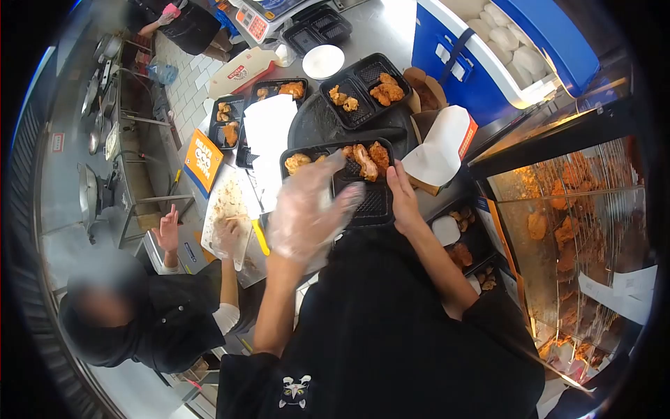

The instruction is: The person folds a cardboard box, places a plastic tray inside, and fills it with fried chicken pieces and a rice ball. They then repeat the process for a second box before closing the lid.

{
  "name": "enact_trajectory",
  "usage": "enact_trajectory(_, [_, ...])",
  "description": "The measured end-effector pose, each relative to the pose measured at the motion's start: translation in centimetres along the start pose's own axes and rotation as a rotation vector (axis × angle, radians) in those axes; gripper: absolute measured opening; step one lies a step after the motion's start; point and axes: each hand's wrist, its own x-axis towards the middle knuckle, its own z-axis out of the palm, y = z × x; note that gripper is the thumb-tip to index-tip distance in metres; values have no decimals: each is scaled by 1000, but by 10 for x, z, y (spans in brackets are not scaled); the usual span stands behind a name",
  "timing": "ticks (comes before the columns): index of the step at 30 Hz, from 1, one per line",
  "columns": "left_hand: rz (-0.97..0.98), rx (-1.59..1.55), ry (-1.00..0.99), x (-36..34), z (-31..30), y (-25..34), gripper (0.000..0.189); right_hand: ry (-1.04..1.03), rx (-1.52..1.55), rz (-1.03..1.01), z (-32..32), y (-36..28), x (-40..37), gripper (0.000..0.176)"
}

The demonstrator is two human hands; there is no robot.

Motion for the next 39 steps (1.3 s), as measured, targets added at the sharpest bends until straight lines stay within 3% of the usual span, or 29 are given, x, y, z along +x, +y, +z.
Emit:
enact_trajectory(1, [80, 210, -38, 4, 21, -13, 57, 14, 20, -17, 0, 9, 1, 47])
enact_trajectory(3, [-176, 146, -106, 19, 41, -2, 60, -22, 26, -54, 12, 1, -4, 51])
enact_trajectory(6, [-213, 164, 7, 26, 75, -14, 59, 20, 59, -80, 21, 6, -6, 53])
enact_trajectory(9, [-309, 100, -85, 37, 79, -7, 61, 94, 41, -94, 36, -1, -12, 52])
enact_trajectory(10, [-326, 76, -156, 41, 76, -6, 75, 151, 50, -27, 42, -17, -20, 52])
enact_trajectory(16, [-368, 28, -63, 47, 83, 3, 87, -11, -34, -243, 18, 1, -6, 52])
enact_trajectory(19, [-394, -86, -94, 48, 75, 6, 81, 9, 51, -142, 22, -14, -14, 61])
enact_trajectory(22, [-349, -84, 42, 41, 86, 9, 72, -42, -4, -275, 13, 11, -6, 52])
enact_trajectory(25, [-469, -175, -93, 45, 64, 21, 65, -115, 121, -229, 7, 19, -2, 50])
enact_trajectory(31, [-241, -227, 129, 36, 92, -10, 62, -20, 76, -205, 23, 17, -10, 49])
enact_trajectory(33, [-261, -323, 143, 37, 87, -10, 56, -31, 22, -185, 24, 12, -9, 49])
enact_trajectory(38, [-506, -1063, 166, 27, 58, -3, 42, -74, -98, -248, 41, -30, -11, 46])
enact_trajectory(39, [-363, -902, 140, 21, 57, -15, 43, -64, -90, -220, 41, -33, -11, 47])
